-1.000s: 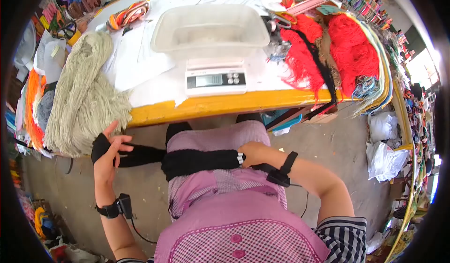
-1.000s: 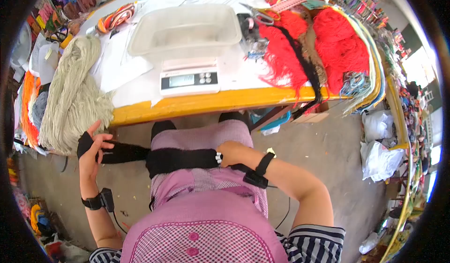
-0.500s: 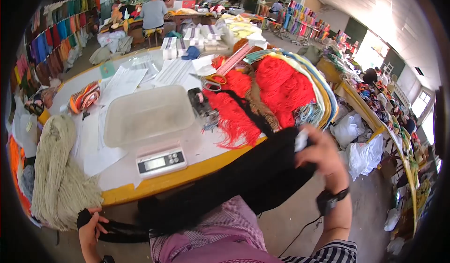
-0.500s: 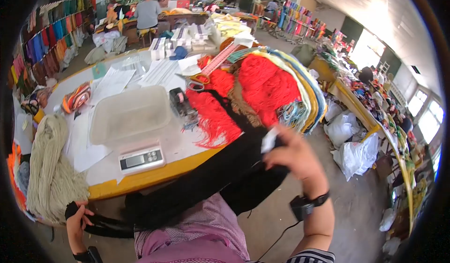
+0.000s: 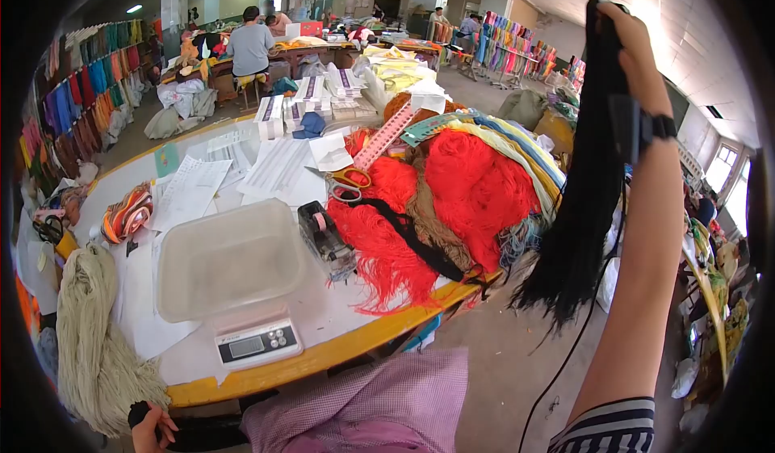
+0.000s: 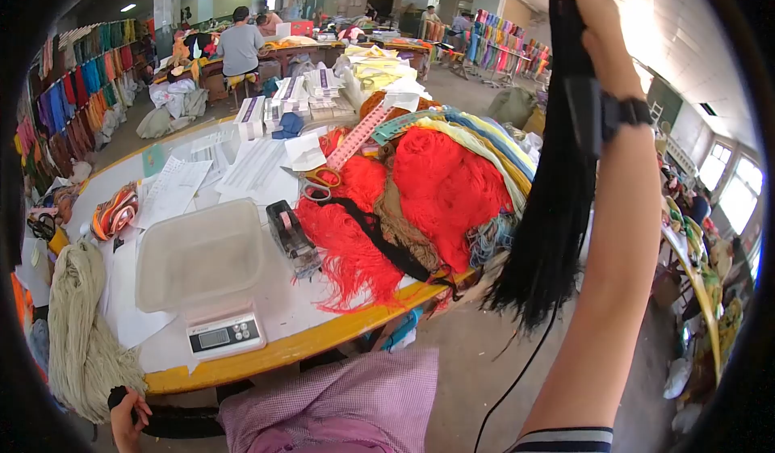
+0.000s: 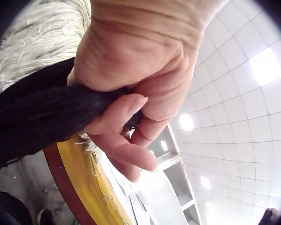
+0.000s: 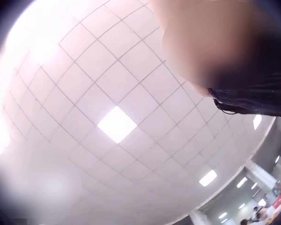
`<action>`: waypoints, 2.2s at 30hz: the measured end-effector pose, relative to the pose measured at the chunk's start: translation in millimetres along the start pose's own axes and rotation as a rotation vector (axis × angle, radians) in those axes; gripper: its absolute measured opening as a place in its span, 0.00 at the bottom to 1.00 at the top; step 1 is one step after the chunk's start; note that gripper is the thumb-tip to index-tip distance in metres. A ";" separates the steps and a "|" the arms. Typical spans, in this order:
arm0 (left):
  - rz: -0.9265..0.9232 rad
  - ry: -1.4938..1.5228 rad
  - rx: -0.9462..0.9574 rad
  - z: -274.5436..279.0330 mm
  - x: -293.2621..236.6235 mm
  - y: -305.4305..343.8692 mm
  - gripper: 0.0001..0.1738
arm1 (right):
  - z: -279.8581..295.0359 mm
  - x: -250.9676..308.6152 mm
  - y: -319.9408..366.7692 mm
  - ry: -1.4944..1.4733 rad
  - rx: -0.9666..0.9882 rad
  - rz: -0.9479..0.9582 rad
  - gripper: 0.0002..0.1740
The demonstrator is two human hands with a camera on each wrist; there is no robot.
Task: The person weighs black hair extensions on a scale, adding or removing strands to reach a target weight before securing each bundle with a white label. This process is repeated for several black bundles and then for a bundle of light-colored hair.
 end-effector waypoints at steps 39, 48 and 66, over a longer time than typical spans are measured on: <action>0.234 0.012 0.790 -162.2 -54.9 78.8 0.49 | -196.8 49.6 521.5 -1.134 1.749 -0.680 0.14; -0.369 0.092 0.803 -163.8 -118.3 125.4 0.35 | -236.8 35.1 588.2 -1.416 2.212 -0.702 0.60; -1.123 -0.614 -0.258 -171.9 -90.5 82.8 0.09 | -248.4 65.5 591.8 -0.950 1.229 -0.573 0.34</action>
Point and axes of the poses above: each hand's wrist, its own y-axis away from the middle knuckle, its own z-axis out of the back of the hand, x = y × z, the point moved 2 cm from there along -y, towards the middle knuckle, and after that the axes turned 5 degrees about z, right-handed, at the moved point
